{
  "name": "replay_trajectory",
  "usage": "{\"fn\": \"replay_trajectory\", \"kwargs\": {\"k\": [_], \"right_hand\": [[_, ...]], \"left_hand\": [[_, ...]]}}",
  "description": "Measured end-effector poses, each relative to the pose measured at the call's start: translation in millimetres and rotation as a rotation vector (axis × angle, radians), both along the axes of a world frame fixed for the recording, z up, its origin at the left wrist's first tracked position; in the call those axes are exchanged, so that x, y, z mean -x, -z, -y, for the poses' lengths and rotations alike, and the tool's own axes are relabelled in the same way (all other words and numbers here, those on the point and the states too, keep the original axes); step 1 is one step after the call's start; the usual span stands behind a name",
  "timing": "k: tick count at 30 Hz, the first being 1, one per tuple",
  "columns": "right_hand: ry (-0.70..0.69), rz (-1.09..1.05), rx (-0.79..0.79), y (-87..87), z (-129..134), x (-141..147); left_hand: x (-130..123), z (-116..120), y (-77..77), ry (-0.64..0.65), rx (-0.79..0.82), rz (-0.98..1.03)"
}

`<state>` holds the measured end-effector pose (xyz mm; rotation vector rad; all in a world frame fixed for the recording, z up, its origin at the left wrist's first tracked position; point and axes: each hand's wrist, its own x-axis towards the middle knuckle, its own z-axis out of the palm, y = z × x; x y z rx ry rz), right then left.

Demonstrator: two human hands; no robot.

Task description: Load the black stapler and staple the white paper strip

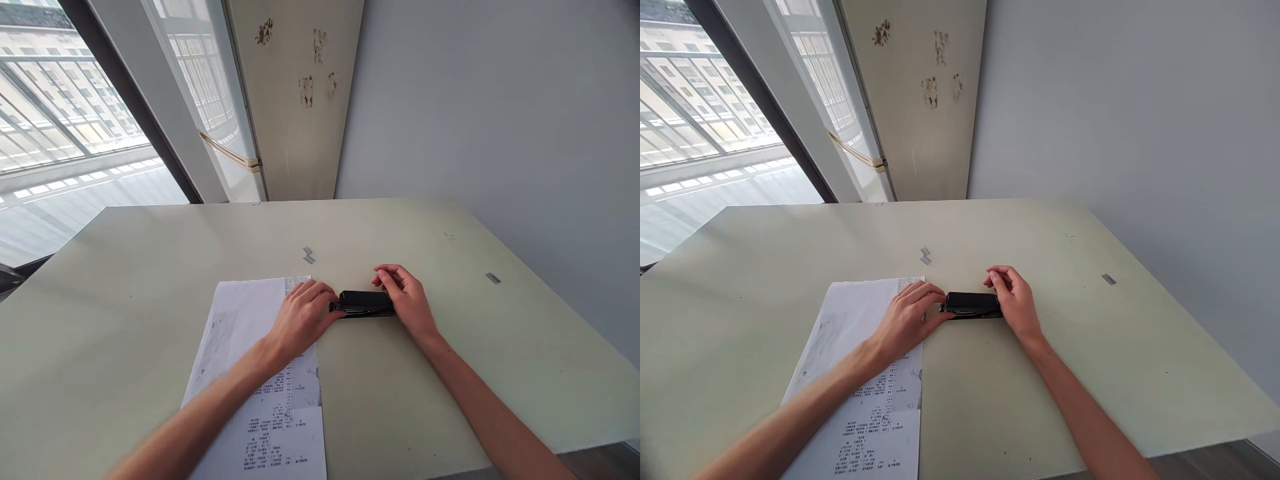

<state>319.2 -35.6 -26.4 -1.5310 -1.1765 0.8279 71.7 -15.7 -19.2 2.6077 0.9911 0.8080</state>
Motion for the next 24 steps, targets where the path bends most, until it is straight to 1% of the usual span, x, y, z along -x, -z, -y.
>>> {"fn": "replay_trajectory", "kwargs": {"k": [4,11,13,17,18,19,24], "right_hand": [[-0.032,-0.020,0.027,-0.6,-0.3,-1.3],[-0.066,-0.032,-0.003,-3.7,7.2,0.2],[-0.121,-0.005,-0.012,-5.7,9.6,-1.1],[-0.403,0.136,-0.001,-8.6,14.7,-5.0],[-0.448,0.167,-0.002,-8.6,15.8,-5.9],[-0.468,0.187,-0.007,-8.3,16.6,-6.8],[-0.463,0.170,-0.008,-6.5,17.3,-12.3]], "left_hand": [[1.2,0.1,-1.0,0.000,-0.014,-0.002],[1.1,-0.3,-4.8,0.000,0.007,0.000],[1.8,0.7,-6.5,0.004,0.008,-0.008],[6.6,3.6,-9.8,0.000,0.007,-0.028],[8.8,4.0,-10.5,-0.003,0.006,-0.028],[11.5,4.0,-11.1,-0.005,0.006,-0.027],[30.4,0.1,-14.3,0.000,0.006,-0.050]]}}
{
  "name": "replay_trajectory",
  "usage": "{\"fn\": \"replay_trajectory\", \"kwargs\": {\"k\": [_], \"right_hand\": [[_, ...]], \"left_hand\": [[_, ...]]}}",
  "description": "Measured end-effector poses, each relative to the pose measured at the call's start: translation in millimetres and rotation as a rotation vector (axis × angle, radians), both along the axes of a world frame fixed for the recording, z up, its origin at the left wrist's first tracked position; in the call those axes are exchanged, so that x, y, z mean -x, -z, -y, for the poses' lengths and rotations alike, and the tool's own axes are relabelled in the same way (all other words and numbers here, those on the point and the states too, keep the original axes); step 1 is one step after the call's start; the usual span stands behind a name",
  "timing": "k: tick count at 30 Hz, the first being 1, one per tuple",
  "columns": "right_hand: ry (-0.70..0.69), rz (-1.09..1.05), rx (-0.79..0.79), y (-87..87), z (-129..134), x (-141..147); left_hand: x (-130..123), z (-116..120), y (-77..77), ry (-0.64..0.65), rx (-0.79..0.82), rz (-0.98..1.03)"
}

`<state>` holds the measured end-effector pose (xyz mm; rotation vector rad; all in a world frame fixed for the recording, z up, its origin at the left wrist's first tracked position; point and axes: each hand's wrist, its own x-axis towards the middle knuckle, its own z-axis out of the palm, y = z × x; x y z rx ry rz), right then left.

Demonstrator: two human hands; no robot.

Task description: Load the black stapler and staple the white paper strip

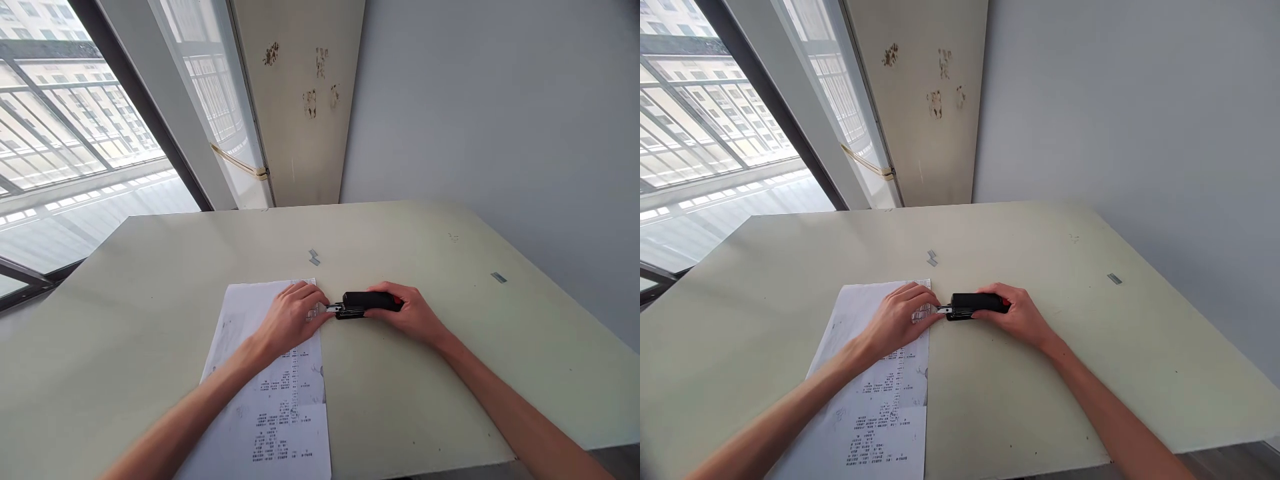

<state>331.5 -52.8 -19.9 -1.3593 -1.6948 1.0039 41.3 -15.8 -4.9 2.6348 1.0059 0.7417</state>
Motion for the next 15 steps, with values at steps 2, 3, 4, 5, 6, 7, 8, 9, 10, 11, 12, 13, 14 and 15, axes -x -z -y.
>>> {"fn": "replay_trajectory", "kwargs": {"k": [2,3,4,5,6,7,8,9,10,11,12,13,14,15], "right_hand": [[0.021,-0.006,0.012,-0.4,-0.6,-2.4],[0.035,-0.006,0.018,-0.8,-1.0,-3.5],[0.045,-0.004,0.023,-1.3,-1.3,-4.5],[0.049,-0.003,0.025,-1.8,-1.5,-5.4],[0.048,-0.002,0.027,-2.3,-1.7,-6.1],[0.045,-0.003,0.028,-2.9,-1.8,-6.7],[0.044,-0.005,0.029,-3.5,-1.9,-7.2],[0.045,-0.008,0.030,-4.0,-1.8,-7.7],[0.049,-0.011,0.032,-4.6,-1.7,-8.0],[0.053,-0.014,0.035,-5.0,-1.5,-8.2],[0.056,-0.017,0.037,-5.3,-1.3,-8.3],[0.059,-0.018,0.037,-5.4,-1.2,-8.4],[0.060,-0.018,0.036,-5.2,-1.2,-8.5],[0.059,-0.018,0.035,-4.8,-1.3,-8.5]], "left_hand": [[7.8,-1.1,-1.8,-0.014,0.002,-0.010],[11.0,-1.4,-3.0,-0.025,0.005,-0.015],[13.7,-1.8,-4.6,-0.033,0.009,-0.019],[15.7,-2.7,-6.7,-0.032,0.018,-0.023],[17.2,-4.6,-9.3,-0.027,0.038,-0.026],[18.2,-7.9,-12.2,-0.025,0.073,-0.023],[18.8,-12.9,-15.3,-0.030,0.121,-0.014],[19.2,-20.0,-18.3,-0.047,0.172,-0.001],[19.2,-29.1,-20.9,-0.076,0.216,0.008],[19.0,-39.9,-22.9,-0.110,0.239,0.009],[18.4,-52.0,-24.1,-0.144,0.225,-0.010],[17.5,-64.8,-24.5,-0.170,0.192,-0.054],[16.1,-77.6,-24.0,-0.182,0.163,-0.109],[14.4,-89.8,-22.9,-0.188,0.146,-0.162]]}}
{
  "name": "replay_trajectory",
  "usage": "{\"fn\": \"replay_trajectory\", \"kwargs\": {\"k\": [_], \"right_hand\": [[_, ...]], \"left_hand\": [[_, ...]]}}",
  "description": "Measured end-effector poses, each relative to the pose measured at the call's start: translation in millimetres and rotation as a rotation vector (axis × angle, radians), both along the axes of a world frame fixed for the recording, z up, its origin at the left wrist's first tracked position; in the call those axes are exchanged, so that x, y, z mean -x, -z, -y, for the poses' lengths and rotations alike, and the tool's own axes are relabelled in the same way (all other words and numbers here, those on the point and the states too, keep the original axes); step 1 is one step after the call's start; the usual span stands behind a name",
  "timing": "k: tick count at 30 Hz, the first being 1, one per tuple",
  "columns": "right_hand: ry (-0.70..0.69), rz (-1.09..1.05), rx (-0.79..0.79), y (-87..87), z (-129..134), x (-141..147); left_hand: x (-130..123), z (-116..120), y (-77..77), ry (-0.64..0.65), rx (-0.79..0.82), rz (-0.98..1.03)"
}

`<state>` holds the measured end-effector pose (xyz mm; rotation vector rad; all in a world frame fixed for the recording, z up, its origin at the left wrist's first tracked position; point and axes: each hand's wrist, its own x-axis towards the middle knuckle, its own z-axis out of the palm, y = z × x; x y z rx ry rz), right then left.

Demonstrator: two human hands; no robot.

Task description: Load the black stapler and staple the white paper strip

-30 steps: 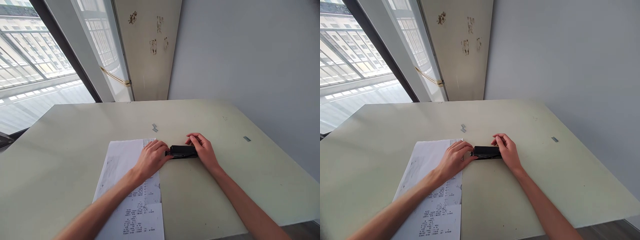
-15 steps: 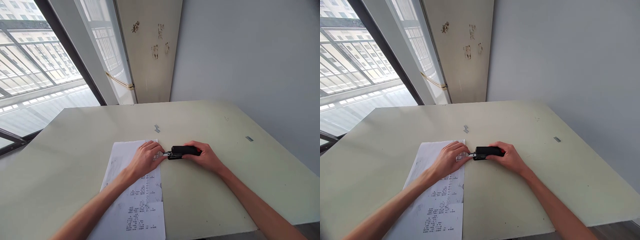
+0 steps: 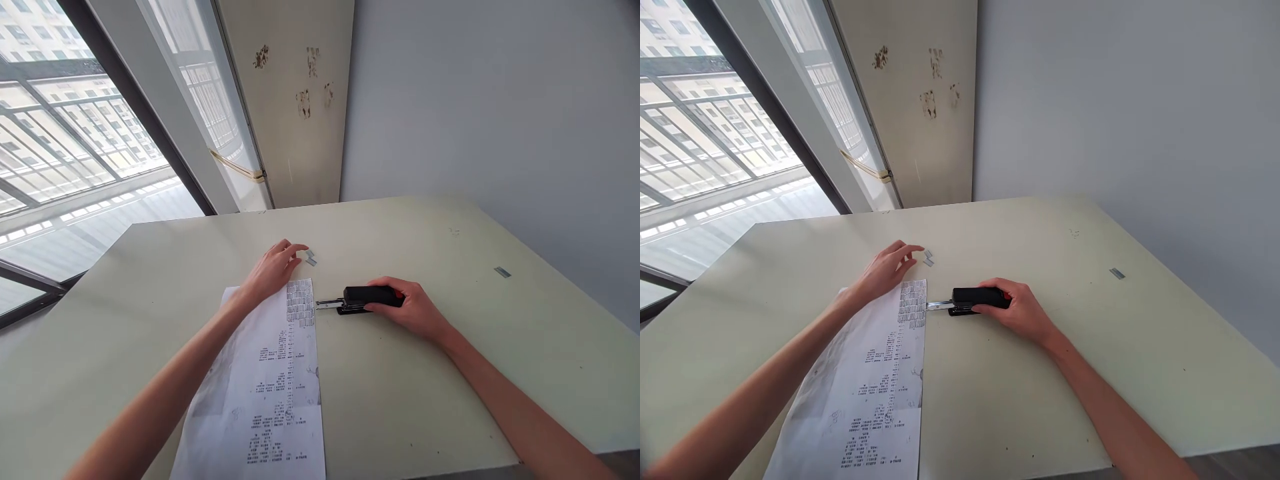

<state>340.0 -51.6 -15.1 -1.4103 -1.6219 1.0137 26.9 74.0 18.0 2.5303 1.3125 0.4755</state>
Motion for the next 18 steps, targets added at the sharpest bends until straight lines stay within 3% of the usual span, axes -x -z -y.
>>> {"fn": "replay_trajectory", "kwargs": {"k": [4,9,13,18], "right_hand": [[-0.002,-0.006,-0.021,3.7,-1.9,-0.2],[-0.007,-0.013,-0.041,6.1,-3.9,-0.7],[-0.004,-0.011,-0.049,4.5,-3.1,-1.1],[-0.007,0.019,-0.052,1.9,-1.7,-1.1]], "left_hand": [[-9.1,-35.0,7.5,0.021,0.010,-0.081],[-10.4,-44.5,14.9,-0.011,0.047,-0.034],[-2.7,-29.5,14.1,-0.119,0.046,0.068],[-6.4,19.2,8.1,-0.208,0.113,0.236]]}}
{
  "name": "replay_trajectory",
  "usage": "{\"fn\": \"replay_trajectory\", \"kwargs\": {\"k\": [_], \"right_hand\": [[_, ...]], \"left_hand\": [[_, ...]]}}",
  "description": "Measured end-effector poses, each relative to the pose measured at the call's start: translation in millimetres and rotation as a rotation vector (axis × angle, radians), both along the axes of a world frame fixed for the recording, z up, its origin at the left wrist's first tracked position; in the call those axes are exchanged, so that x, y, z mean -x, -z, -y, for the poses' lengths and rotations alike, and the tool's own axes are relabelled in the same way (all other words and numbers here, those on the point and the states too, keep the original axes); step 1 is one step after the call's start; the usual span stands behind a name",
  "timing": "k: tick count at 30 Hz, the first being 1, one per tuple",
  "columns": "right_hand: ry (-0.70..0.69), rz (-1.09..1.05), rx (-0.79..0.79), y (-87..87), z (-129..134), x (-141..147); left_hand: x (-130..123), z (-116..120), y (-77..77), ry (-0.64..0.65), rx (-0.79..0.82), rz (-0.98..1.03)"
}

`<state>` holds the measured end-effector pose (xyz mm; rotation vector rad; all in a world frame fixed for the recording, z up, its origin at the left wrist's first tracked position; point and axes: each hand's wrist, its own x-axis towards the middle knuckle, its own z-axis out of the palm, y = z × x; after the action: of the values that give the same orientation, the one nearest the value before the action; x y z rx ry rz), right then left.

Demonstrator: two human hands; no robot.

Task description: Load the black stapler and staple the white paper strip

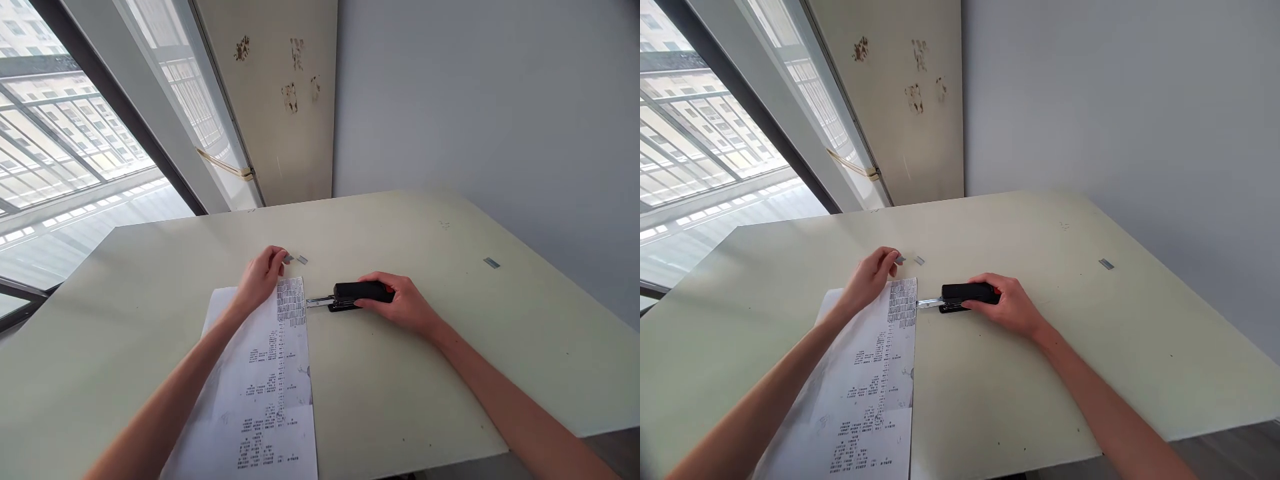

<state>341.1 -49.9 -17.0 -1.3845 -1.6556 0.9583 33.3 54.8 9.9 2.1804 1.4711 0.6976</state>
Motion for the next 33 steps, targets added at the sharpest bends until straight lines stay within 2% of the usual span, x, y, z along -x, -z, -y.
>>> {"fn": "replay_trajectory", "kwargs": {"k": [4,7,13,17,22,24,27,30,33], "right_hand": [[0.013,0.021,0.009,-0.7,0.5,0.5],[0.023,0.028,0.012,-0.9,1.0,1.1],[0.017,0.061,0.026,-2.0,3.6,2.3],[0.016,0.078,0.039,-2.0,5.0,2.4],[0.027,0.101,0.031,-1.2,5.0,1.8],[0.023,0.102,0.031,-1.2,5.0,1.8],[0.024,0.105,0.028,-1.5,5.0,1.9],[0.024,0.114,0.023,-2.6,4.9,2.2],[0.018,0.132,0.018,-4.7,4.4,2.9]], "left_hand": [[-13.3,36.1,0.2,-0.011,0.264,0.304],[-19.1,49.5,1.5,-0.009,0.406,0.423],[-16.9,60.1,-5.2,0.046,0.660,0.746],[-13.3,60.9,-10.3,0.042,0.714,0.845],[-9.0,58.2,-9.6,0.057,0.768,0.927],[-7.5,58.2,-8.4,0.057,0.753,0.872],[-6.1,60.1,-6.9,0.030,0.632,0.650],[-5.9,63.0,-6.1,0.055,0.326,0.353],[-5.8,65.0,-4.7,0.163,0.010,0.136]]}}
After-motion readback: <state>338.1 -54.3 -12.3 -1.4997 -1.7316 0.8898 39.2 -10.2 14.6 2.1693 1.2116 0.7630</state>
